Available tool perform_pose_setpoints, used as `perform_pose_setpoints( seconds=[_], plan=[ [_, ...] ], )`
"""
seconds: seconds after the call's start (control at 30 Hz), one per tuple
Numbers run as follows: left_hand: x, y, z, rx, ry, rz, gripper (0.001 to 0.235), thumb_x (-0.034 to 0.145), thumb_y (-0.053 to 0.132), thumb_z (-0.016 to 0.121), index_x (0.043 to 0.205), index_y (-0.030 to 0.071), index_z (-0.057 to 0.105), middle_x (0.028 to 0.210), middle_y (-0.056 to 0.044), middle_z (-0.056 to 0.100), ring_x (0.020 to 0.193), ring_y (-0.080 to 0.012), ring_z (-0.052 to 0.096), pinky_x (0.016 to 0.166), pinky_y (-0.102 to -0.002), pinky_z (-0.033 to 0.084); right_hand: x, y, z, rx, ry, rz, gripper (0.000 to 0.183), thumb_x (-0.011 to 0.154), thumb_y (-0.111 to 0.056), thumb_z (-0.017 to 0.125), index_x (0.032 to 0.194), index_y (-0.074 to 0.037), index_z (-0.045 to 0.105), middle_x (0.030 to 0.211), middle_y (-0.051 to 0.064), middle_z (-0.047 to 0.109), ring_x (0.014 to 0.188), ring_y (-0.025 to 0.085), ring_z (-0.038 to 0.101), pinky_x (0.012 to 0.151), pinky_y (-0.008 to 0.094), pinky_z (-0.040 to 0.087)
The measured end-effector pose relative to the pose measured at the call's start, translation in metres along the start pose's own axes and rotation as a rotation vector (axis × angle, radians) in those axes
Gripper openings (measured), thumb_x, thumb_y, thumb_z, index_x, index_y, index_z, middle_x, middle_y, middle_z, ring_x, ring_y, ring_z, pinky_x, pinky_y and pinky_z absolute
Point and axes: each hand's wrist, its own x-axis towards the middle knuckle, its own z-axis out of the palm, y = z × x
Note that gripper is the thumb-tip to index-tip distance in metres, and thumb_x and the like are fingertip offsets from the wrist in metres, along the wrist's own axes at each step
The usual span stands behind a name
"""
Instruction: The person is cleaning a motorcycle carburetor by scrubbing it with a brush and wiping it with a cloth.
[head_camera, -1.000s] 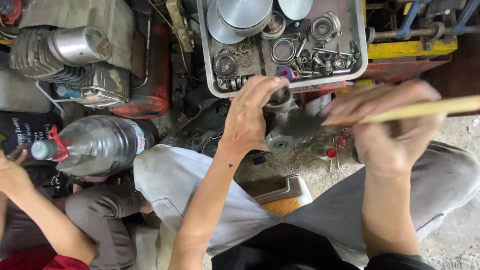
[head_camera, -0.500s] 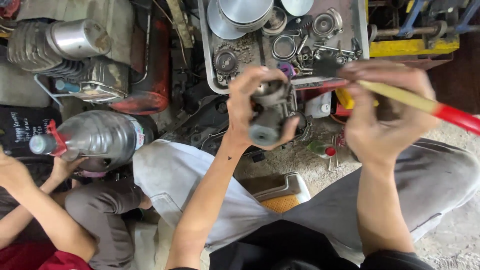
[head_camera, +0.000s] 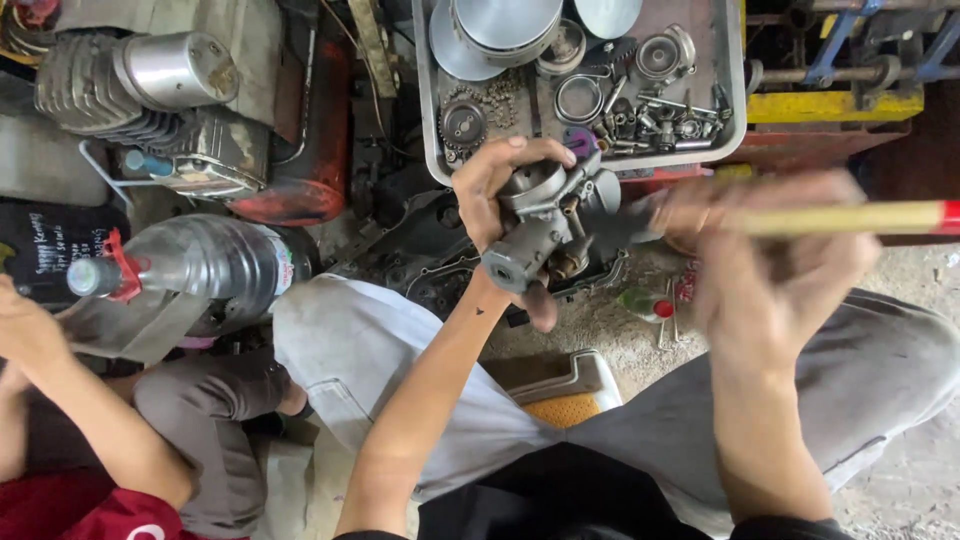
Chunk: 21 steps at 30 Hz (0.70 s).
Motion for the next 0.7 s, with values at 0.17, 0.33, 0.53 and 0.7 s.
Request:
perform_pose_setpoints(
  seconds=[0.17, 0.33, 0.53, 0.7],
  plan=[
    [-0.005, -0.003, 0.006, -0.049, 0.032, 0.034, 0.106, 0.062, 0.083, 0.061, 0.135, 0.008, 0.041, 0.113, -0.016, 0.062, 0.099, -0.0266, 0.069, 0.090, -0.043, 0.062, 0.006, -0.008, 0.019, -0.129, -0.105, 0.073, 0.014, 0.099, 0.019, 0.063, 0.109, 0.009, 0.060, 0.095, 0.023, 0.070, 0.081, 0.029, 0.079, 0.067, 0.026, 0.068],
    [-0.007, -0.004, 0.006, -0.002, 0.074, -0.014, 0.098, 0.072, 0.085, 0.051, 0.132, 0.009, 0.042, 0.109, -0.013, 0.065, 0.101, -0.0231, 0.069, 0.094, -0.040, 0.058, 0.010, 0.004, 0.008, -0.386, 0.015, -0.093, 0.016, 0.106, 0.018, 0.065, 0.115, 0.018, 0.052, 0.107, 0.031, 0.060, 0.099, 0.043, 0.071, 0.089, 0.045, 0.065],
    [-0.005, -0.002, 0.012, 0.023, 0.136, -0.003, 0.097, 0.072, 0.085, 0.051, 0.131, 0.008, 0.043, 0.112, -0.013, 0.062, 0.097, -0.0258, 0.070, 0.087, -0.044, 0.064, 0.002, -0.015, 0.025, 0.181, -0.128, 0.106, 0.016, 0.096, 0.007, 0.063, 0.102, -0.008, 0.062, 0.090, 0.008, 0.071, 0.085, 0.025, 0.080, 0.077, 0.031, 0.076],
    [-0.002, 0.010, 0.019, 0.111, 0.180, -0.016, 0.094, 0.080, 0.083, 0.047, 0.135, 0.007, 0.043, 0.122, -0.010, 0.054, 0.098, -0.0243, 0.068, 0.090, -0.043, 0.062, 0.016, -0.006, 0.010, -0.387, 0.006, -0.025, 0.011, 0.105, 0.015, 0.065, 0.109, 0.019, 0.055, 0.101, 0.033, 0.062, 0.090, 0.045, 0.074, 0.075, 0.045, 0.066]
  ],
)
